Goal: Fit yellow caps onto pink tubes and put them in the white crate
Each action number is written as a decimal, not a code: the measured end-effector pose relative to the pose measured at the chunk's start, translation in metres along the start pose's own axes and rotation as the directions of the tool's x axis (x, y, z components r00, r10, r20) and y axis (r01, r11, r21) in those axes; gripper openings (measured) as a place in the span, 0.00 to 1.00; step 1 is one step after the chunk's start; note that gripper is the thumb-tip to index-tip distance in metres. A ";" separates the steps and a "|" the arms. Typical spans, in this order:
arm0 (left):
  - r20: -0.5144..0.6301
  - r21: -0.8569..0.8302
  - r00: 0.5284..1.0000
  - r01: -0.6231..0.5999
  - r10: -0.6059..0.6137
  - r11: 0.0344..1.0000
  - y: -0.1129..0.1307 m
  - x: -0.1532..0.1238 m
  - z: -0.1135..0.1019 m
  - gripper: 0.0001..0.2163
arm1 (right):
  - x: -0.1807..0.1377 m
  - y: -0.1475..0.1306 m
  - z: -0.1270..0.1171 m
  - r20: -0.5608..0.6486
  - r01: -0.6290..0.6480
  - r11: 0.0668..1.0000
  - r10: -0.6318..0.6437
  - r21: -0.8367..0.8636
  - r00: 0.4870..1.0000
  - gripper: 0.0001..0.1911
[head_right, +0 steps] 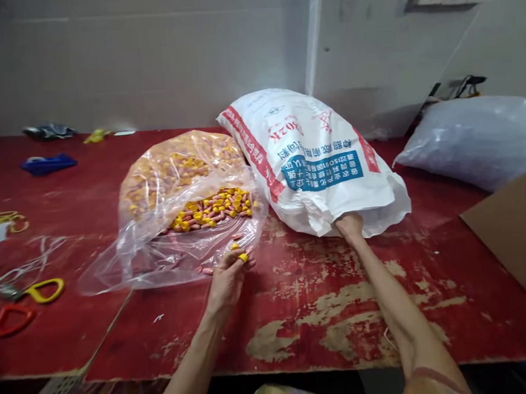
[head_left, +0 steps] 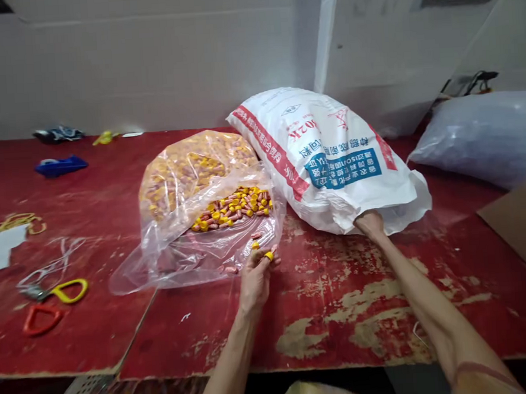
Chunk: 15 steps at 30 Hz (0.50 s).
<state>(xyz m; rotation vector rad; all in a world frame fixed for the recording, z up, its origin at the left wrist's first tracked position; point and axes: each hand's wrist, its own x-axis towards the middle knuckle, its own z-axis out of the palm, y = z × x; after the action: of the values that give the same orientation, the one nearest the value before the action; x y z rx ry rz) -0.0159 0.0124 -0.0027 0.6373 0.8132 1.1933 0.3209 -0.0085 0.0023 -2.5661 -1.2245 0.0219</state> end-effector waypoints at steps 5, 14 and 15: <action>0.019 -0.018 0.987 0.162 -0.162 0.987 -0.010 -0.039 -0.005 0.15 | -0.061 0.048 -0.001 -0.199 0.125 0.877 -0.034 0.464 0.979 0.29; 0.196 0.008 0.930 0.316 -0.312 0.949 -0.036 -0.076 0.030 0.14 | -0.165 0.006 -0.016 0.064 0.057 0.338 -0.336 0.939 0.940 0.32; 0.198 0.011 0.927 0.324 -0.320 0.946 -0.036 -0.079 0.029 0.14 | -0.169 -0.002 -0.015 0.071 0.016 0.268 -0.314 0.963 0.947 0.30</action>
<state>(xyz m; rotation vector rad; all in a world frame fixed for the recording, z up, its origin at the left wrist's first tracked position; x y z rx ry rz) 0.0155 -0.0739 0.0016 0.5688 0.7038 0.8240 0.2135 -0.1404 -0.0022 -1.3179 -1.0279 0.8257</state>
